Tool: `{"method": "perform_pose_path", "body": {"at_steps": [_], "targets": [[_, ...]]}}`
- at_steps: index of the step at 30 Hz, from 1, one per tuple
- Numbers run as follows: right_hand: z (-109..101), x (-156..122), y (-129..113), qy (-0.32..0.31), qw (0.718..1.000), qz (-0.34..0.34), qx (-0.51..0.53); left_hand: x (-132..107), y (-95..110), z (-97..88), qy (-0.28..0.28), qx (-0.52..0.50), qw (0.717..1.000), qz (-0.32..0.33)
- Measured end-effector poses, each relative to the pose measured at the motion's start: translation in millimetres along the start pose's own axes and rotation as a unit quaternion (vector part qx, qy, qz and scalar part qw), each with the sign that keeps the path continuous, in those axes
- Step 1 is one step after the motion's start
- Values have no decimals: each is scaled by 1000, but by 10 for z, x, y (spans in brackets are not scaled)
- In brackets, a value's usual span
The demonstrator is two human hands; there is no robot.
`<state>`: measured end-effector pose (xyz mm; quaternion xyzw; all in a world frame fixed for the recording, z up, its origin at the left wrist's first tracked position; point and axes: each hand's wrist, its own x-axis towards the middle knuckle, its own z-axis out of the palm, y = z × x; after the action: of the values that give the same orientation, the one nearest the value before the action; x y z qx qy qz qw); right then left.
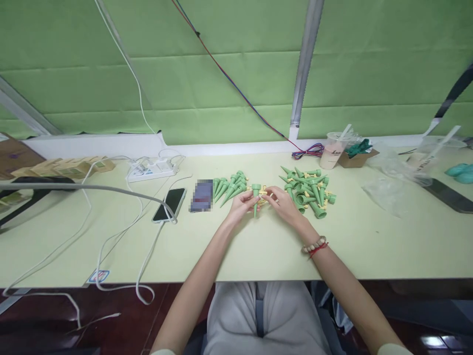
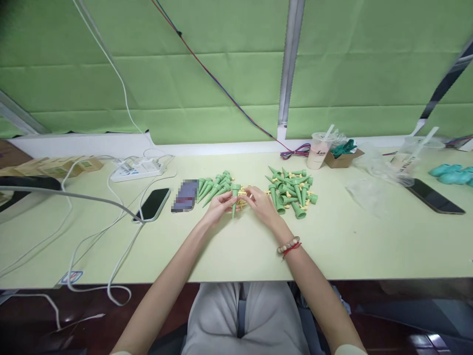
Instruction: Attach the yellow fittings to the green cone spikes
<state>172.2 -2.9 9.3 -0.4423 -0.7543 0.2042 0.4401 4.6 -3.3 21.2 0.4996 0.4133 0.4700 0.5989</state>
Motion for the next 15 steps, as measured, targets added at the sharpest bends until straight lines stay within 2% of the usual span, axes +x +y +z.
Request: {"method": "perform_pose_path", "body": {"at_steps": [3, 5, 7, 9, 11, 15], "targets": [[5, 4, 41, -3, 997, -33, -67, -9, -30, 4, -39, 19, 999, -6], [48, -1, 36, 9, 998, -26, -63, -13, -53, 21, -48, 39, 998, 4], [101, -5, 22, 28, 999, 9, -17, -13, -64, 38, -46, 67, 996, 36], [141, -3, 13, 24, 995, 77, 63, -11, -61, 43, -40, 110, 990, 80], [150, 5, 7, -18, 971, 166, 169, -8, -53, 34, -36, 159, 979, 121], [87, 20, -27, -120, 881, 299, 347, -2, -60, 1, -46, 209, 963, 162]]}}
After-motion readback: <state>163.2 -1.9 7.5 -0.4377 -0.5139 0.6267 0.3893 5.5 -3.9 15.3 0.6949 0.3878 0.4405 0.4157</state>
